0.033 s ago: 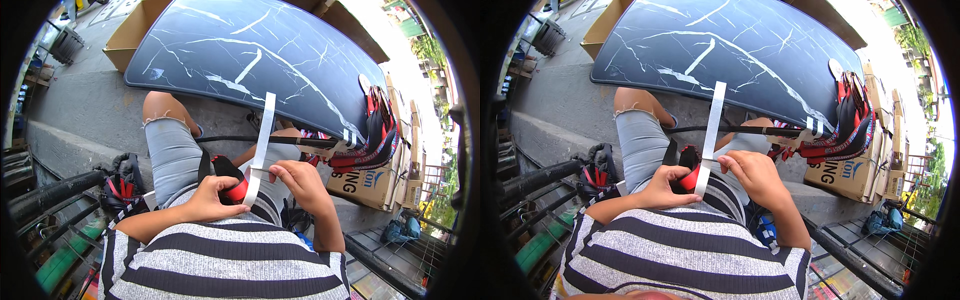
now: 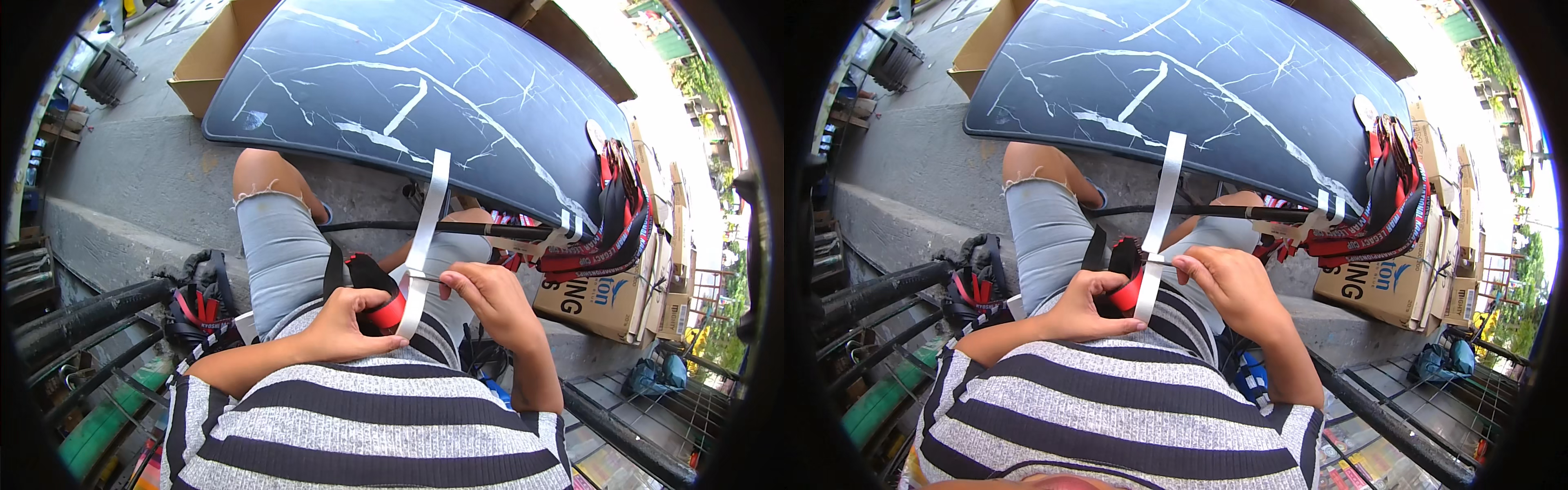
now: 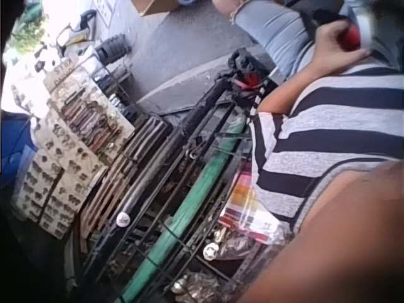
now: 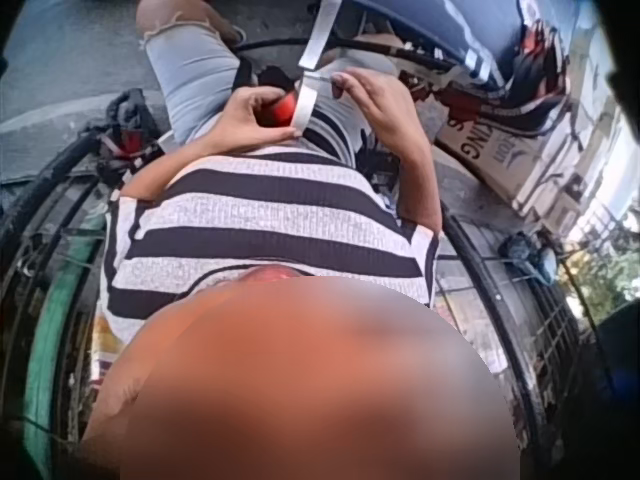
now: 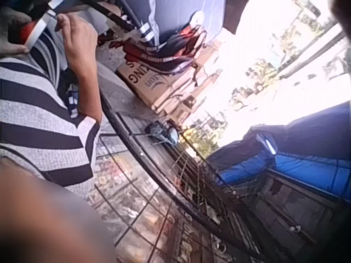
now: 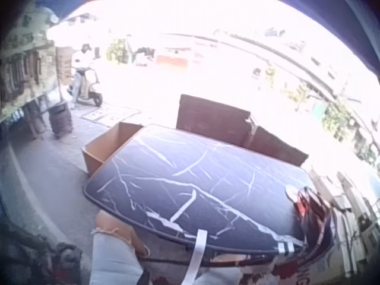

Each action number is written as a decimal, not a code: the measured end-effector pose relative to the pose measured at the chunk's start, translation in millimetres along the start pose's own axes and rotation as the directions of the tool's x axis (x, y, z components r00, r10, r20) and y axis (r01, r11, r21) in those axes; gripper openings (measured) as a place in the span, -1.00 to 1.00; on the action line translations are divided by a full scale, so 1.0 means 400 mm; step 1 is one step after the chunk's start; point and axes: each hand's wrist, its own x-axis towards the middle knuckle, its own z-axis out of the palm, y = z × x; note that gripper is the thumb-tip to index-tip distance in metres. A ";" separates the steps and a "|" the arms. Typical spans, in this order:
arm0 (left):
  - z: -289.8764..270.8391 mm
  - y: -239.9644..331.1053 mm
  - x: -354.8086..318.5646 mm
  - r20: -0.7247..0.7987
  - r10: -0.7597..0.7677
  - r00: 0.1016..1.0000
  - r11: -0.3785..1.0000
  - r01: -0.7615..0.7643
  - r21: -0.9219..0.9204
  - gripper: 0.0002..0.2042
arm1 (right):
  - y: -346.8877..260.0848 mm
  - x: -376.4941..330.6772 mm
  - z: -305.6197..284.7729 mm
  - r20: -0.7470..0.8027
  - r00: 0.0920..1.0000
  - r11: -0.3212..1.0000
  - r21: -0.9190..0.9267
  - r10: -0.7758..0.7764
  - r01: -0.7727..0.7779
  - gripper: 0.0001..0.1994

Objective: The person assembles medals by threading red lanyards through metal medallions and securing them with white tape. They repeatedly pull the lanyard through the medallion, fold the ends, and wrap tape around the junction to hold the pieces together.

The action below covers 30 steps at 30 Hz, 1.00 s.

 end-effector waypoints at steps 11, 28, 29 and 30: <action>0.010 -0.008 0.001 0.020 0.009 1.000 1.000 -0.009 0.005 -0.72 | 0.046 -0.008 0.099 -0.216 0.976 0.879 0.471 0.031 0.077 -0.64; 0.030 -0.009 0.029 0.132 0.013 0.991 1.000 -0.016 0.024 -0.74 | 0.019 0.069 -0.085 -0.897 0.427 0.863 0.118 -0.120 0.491 -0.93; 0.033 -0.010 0.029 0.141 0.017 0.990 1.000 -0.016 -0.006 -0.75 | 0.027 0.093 -0.114 -0.872 0.477 0.884 0.136 -0.108 0.448 -0.92; 0.034 -0.011 0.027 0.151 0.022 0.988 0.999 -0.016 -0.036 -0.75 | 0.036 0.117 -0.137 -0.846 0.526 0.903 0.150 -0.093 0.402 -0.91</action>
